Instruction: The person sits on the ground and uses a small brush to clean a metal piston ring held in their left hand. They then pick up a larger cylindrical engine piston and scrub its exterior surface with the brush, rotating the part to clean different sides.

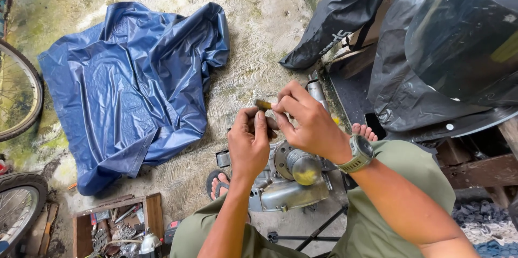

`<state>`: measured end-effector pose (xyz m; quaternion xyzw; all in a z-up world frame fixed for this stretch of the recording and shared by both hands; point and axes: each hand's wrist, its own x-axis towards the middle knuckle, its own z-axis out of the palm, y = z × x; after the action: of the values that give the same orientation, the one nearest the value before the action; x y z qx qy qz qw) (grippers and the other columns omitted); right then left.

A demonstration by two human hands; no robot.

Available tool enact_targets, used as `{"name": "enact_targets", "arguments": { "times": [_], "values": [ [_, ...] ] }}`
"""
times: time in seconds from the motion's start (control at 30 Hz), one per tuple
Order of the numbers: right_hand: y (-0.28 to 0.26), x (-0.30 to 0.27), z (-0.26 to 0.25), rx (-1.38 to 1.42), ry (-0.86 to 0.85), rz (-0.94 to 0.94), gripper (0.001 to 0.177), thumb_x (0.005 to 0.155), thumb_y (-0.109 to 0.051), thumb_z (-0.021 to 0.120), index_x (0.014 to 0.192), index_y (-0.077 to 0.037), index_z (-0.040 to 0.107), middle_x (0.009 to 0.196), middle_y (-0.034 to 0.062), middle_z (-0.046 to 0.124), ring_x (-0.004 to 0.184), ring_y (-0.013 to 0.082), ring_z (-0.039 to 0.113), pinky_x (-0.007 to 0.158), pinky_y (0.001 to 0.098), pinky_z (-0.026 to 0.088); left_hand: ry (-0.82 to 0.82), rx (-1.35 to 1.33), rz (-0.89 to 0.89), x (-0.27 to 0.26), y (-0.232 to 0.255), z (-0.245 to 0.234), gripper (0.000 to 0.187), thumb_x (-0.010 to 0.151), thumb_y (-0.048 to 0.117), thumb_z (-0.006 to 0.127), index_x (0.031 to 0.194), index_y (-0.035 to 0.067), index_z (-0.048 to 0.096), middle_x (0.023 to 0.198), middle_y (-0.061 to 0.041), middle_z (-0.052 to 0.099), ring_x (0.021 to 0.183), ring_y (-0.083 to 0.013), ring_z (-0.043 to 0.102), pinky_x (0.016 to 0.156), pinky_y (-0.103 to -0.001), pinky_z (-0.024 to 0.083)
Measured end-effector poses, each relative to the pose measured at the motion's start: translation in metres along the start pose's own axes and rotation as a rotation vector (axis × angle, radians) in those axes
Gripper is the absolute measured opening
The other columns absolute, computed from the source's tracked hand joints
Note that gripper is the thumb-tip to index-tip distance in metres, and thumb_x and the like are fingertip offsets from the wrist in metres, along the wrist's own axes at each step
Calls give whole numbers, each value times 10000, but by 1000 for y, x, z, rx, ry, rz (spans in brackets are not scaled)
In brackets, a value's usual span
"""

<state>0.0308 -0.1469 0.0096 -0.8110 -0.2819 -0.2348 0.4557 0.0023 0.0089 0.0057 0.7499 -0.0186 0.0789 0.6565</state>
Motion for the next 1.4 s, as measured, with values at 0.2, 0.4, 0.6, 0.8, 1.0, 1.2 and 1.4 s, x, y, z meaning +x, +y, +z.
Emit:
{"name": "enact_targets", "arguments": {
  "times": [0.2,0.4,0.6,0.8,1.0,1.2,1.4],
  "values": [
    [5,12,-23,119,137,118,40,951,-13,668,913,-8,657,906,118,601,681,227,626,581,300,533,-52,-272,-124,5,-18,0,230,1060,82,472,1147,-52,639,711,-158,721,589,-152,647,538,-229,525],
    [13,7,-28,92,149,98,32,960,-11,664,935,9,664,902,133,614,706,295,644,587,332,548,-173,-499,-198,2,-31,1,269,1068,108,466,1258,-53,569,871,-172,734,717,-141,682,641,-208,535],
    [19,-5,-42,59,174,50,27,949,-44,674,953,-18,668,922,124,631,662,283,619,545,345,510,-293,-449,-167,-10,-24,3,302,1066,119,500,1297,-76,514,938,-228,754,736,-179,719,667,-239,580],
    [3,-22,-61,71,151,11,56,943,-46,687,998,-43,674,924,99,638,625,242,622,522,316,504,-369,-361,-58,-29,-9,4,292,1082,106,461,1325,-54,486,952,-222,746,755,-184,700,688,-249,567],
    [-12,-49,-79,168,151,82,93,926,-64,672,1017,-57,686,899,83,632,552,229,610,471,304,497,-382,-212,40,-54,-17,9,213,1075,108,475,1253,-5,442,861,-177,757,641,-151,620,591,-214,491],
    [-31,-72,-80,168,47,98,117,912,-35,674,1027,-16,682,895,120,621,538,233,592,468,324,503,-359,-293,3,-78,-19,15,202,1090,120,450,1252,4,417,896,-173,748,643,-129,589,562,-199,451],
    [-47,-86,-73,177,62,84,116,959,-74,687,1063,-25,670,959,108,622,633,253,650,506,308,543,-341,-341,40,-99,-22,11,188,1079,82,461,1240,-11,428,852,-200,749,642,-149,590,556,-210,457]
  ]
}}
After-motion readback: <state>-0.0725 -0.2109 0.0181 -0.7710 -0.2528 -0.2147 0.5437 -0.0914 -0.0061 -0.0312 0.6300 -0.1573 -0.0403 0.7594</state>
